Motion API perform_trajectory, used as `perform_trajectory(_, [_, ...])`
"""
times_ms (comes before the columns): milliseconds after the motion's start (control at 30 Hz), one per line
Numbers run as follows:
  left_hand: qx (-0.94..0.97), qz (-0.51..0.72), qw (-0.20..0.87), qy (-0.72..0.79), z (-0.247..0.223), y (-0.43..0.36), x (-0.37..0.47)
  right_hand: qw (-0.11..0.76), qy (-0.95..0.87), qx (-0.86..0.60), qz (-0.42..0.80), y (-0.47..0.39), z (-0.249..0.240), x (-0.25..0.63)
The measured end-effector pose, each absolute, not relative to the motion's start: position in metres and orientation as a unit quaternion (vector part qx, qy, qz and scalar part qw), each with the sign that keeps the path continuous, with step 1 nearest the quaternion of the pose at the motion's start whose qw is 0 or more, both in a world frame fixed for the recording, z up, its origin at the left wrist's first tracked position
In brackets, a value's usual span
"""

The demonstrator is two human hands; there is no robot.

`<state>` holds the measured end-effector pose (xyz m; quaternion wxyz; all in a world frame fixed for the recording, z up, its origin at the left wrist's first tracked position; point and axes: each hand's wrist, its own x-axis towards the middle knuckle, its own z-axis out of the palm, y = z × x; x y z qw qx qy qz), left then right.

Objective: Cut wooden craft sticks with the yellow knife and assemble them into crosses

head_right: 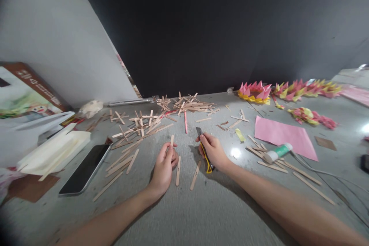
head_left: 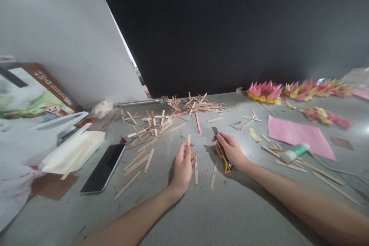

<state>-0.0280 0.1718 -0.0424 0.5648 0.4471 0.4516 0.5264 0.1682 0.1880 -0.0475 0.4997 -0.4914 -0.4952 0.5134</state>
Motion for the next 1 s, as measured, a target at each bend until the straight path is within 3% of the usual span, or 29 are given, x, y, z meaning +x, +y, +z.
perform_trajectory(700, [0.410,0.521,0.586,0.466,-0.049,0.192,-0.026,0.498,-0.527,-0.492,0.481,0.189,-0.048,0.171])
perform_trajectory(767, [0.411,0.499,0.603,0.467,-0.046,0.203,-0.024,0.510,-0.539,-0.509,0.437,0.190,-0.042,0.178])
perform_trajectory(867, [0.424,0.475,0.622,0.455,-0.041,0.221,-0.018,0.508,-0.628,-0.520,0.277,0.195,-0.033,0.194])
perform_trajectory(1000, [0.443,0.480,0.625,0.428,-0.039,0.238,-0.008,0.362,-0.814,-0.452,0.042,0.203,-0.033,0.216])
